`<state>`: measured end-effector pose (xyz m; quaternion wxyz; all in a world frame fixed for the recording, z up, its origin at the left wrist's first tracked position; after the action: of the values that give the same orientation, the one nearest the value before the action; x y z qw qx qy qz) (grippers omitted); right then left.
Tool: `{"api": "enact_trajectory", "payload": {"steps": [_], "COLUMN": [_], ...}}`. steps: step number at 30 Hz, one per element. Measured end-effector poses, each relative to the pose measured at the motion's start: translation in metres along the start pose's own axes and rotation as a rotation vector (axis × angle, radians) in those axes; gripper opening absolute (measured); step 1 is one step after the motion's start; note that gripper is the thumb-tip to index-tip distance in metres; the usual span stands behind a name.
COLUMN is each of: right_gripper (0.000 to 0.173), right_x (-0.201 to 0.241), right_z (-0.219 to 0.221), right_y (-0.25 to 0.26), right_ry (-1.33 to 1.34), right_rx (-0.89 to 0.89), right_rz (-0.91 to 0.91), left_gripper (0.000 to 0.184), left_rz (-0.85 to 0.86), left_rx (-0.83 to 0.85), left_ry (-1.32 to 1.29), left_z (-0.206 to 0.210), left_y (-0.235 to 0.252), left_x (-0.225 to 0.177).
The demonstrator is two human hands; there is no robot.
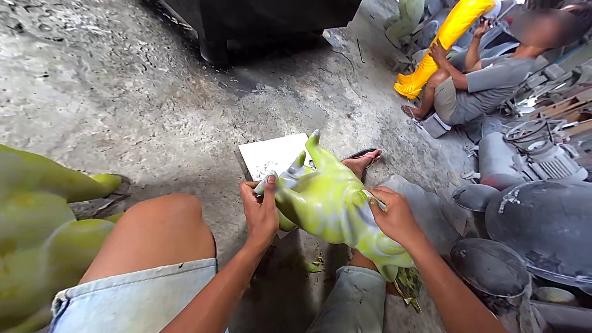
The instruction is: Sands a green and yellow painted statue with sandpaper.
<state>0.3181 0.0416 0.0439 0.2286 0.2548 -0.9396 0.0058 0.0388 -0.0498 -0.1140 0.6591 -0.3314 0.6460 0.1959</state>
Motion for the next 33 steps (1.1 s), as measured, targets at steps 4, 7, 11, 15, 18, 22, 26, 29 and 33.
{"api": "enact_trajectory", "payload": {"steps": [4, 7, 11, 15, 18, 22, 26, 29, 33], "right_gripper": [0.025, 0.025, 0.030, 0.034, 0.036, 0.037, 0.038, 0.037, 0.019], "right_x": [0.001, 0.005, 0.009, 0.009, 0.010, 0.013, 0.015, 0.015, 0.009], "right_z": [0.007, 0.015, 0.021, 0.024, 0.025, 0.027, 0.030, 0.030, 0.009], "right_y": [0.002, 0.003, 0.001, -0.003, -0.008, -0.012, -0.018, -0.020, -0.018], "right_ry": [-0.101, -0.131, -0.137, -0.122, -0.115, -0.111, -0.086, -0.050, 0.243], "right_rx": [-0.049, -0.037, -0.028, 0.003, 0.042, 0.079, 0.084, 0.136, 0.108], "right_rz": [0.101, 0.152, 0.150, 0.103, 0.074, 0.044, 0.016, -0.022, 0.093], "left_gripper": [0.054, 0.055, 0.051, 0.051, 0.051, 0.051, 0.052, 0.053, 0.056], "left_rz": [0.002, 0.004, 0.033, 0.048, 0.041, 0.036, 0.034, 0.039, 0.022], "left_rx": [-0.004, -0.001, -0.040, -0.038, -0.039, -0.042, -0.041, -0.046, -0.003], "left_ry": [-0.004, 0.003, -0.047, -0.069, -0.064, -0.071, -0.069, -0.054, -0.024], "left_z": [0.000, -0.001, 0.001, 0.002, 0.001, 0.001, 0.001, -0.001, -0.001], "left_y": [-0.001, -0.001, 0.005, 0.005, 0.005, 0.005, 0.005, 0.004, 0.001], "left_x": [-0.001, -0.001, -0.001, -0.002, -0.002, -0.004, -0.003, -0.001, 0.000]}}
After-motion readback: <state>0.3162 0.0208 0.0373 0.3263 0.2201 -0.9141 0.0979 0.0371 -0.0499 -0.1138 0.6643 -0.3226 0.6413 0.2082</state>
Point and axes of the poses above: each hand's wrist, its own y-axis towards the middle knuckle, its own z-axis out of the palm, x = y × z, the point moved 7 cm from there along y, towards the middle knuckle, and after that the axes turned 8 degrees about y, right-handed, at the moved point
